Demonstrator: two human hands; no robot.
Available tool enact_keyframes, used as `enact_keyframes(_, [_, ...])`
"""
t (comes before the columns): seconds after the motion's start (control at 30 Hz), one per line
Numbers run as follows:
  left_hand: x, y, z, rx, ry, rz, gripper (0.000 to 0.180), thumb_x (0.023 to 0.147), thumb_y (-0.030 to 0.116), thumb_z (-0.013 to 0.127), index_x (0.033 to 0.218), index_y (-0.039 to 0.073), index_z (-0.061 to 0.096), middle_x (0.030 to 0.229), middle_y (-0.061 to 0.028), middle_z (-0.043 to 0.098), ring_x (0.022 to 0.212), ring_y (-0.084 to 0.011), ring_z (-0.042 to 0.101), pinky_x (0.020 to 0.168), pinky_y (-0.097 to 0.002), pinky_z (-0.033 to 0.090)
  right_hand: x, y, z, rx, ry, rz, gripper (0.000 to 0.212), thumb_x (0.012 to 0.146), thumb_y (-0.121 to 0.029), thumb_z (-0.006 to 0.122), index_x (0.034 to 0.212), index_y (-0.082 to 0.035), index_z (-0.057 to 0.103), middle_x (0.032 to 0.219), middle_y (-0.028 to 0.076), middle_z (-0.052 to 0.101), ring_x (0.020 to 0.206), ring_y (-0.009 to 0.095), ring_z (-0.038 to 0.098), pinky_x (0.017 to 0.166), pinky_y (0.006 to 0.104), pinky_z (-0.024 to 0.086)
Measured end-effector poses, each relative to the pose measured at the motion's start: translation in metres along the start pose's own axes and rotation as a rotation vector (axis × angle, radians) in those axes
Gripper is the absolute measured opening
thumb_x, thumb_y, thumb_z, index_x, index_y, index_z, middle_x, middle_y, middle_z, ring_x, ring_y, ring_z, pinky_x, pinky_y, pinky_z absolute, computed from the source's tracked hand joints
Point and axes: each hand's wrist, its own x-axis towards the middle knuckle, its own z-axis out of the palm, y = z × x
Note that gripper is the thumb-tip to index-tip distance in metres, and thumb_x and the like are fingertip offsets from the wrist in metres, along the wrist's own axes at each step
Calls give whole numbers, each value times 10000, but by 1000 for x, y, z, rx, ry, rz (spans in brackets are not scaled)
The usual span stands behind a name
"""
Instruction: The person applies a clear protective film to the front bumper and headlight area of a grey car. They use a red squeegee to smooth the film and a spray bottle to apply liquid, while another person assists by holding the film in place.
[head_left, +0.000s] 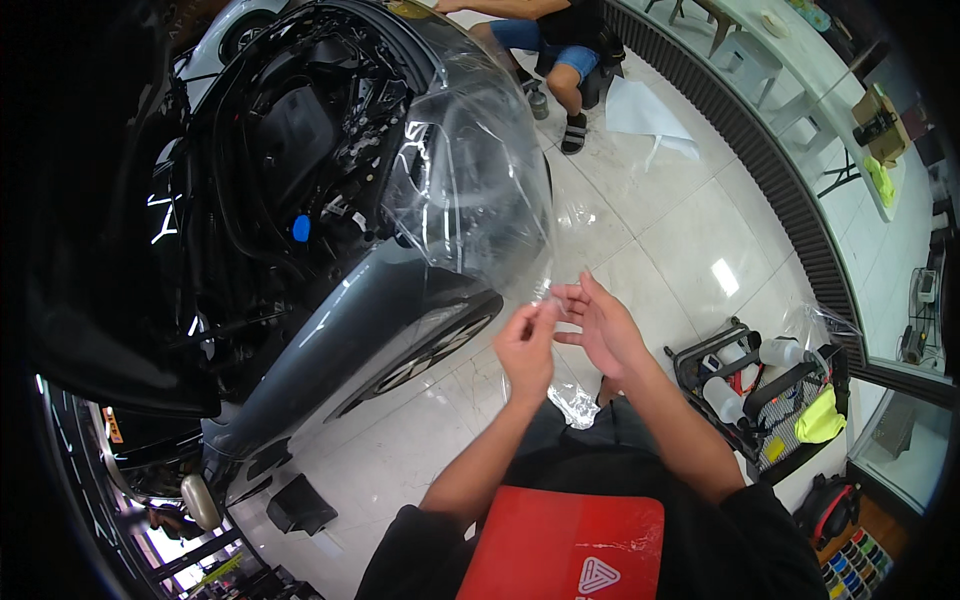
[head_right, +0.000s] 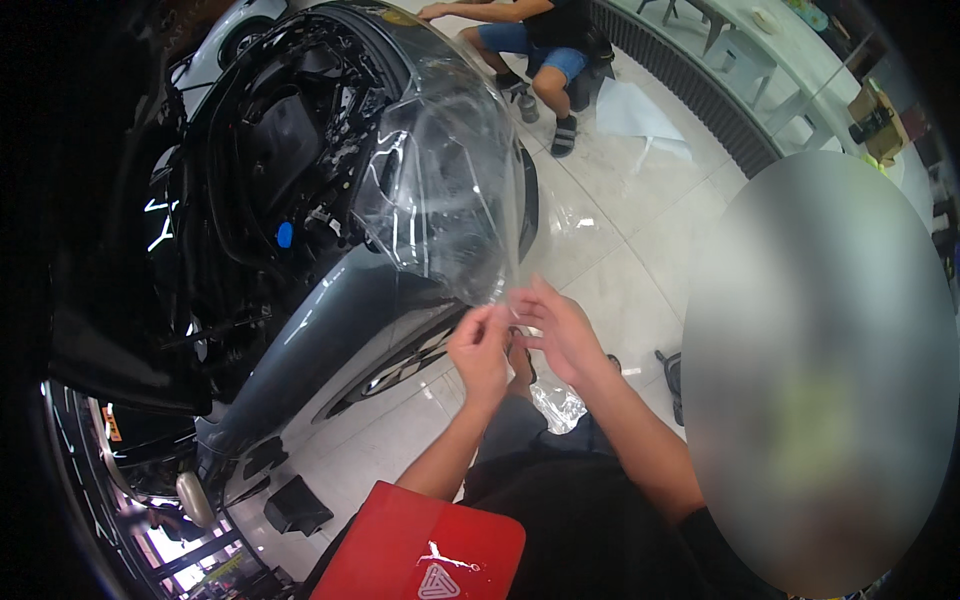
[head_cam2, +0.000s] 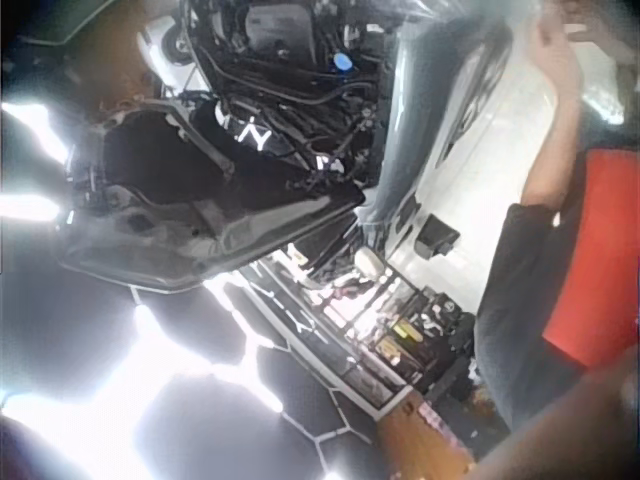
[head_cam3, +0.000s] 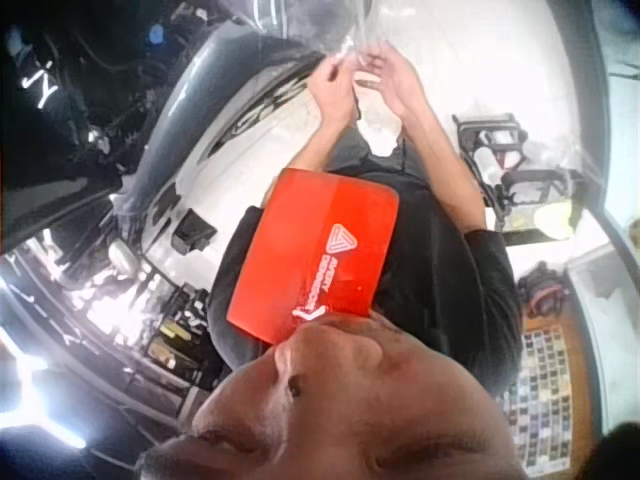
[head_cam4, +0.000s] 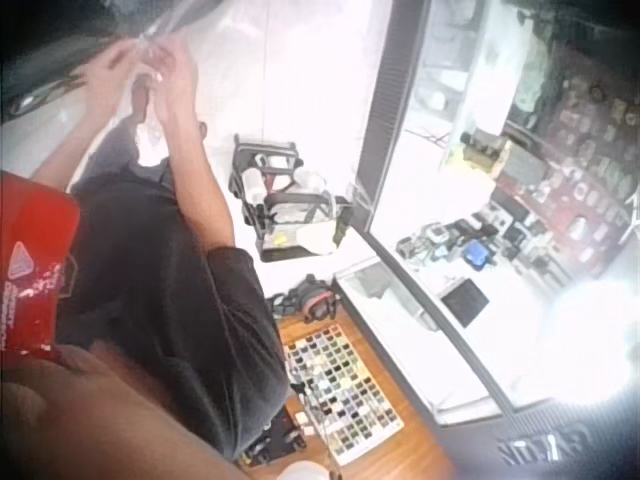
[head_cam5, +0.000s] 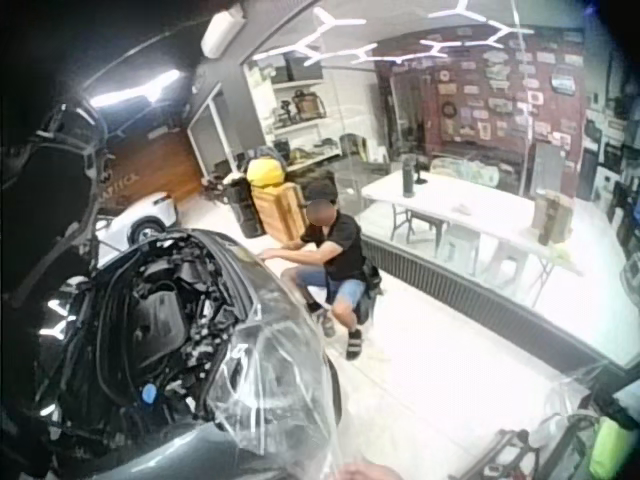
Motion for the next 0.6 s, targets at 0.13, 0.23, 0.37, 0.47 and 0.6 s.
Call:
enact_keyframes(0.13, [8,-23,-62,-170,-252,-383,430,1082,380,499,1065,2,704,903,-73,688,809,-154,657,750,-268,509,18,-6,43,110,74,34,190,1002,-313,626,1041,-128,643,991,20,674,955,190,621,862,408,481])
enact_keyframes(0.23, [74,-47,-90,-818,-109,-706,697,1040,616,400,1244,-2,648,1108,-145,703,1068,-251,647,969,-402,475,3,-22,61,144,112,-12,128,992,-270,644,1000,-142,643,910,-7,677,868,166,625,799,381,484])
enact_keyframes(0.37, [163,-7,-108,-1261,-101,-638,658,996,621,470,1224,26,635,1188,-122,687,1147,-270,609,1005,-448,436,-11,-42,81,169,144,-102,131,995,-250,650,997,-119,641,853,-21,648,779,136,604,752,348,485])
enact_keyframes(0.47, [193,4,-131,-1158,-78,-554,453,1006,470,531,1160,64,660,1108,-67,698,1067,-234,634,909,-414,483,-14,-49,85,190,154,-147,128,990,-229,653,1008,-104,634,828,-26,644,742,115,596,700,332,481])
enact_keyframes(0.6, [233,38,-149,-914,76,-430,120,966,146,628,1065,97,676,841,-8,666,780,-149,646,656,-276,501,-16,-49,84,174,199,-220,124,965,-200,673,1013,-96,623,825,-20,641,714,114,593,666,322,479])
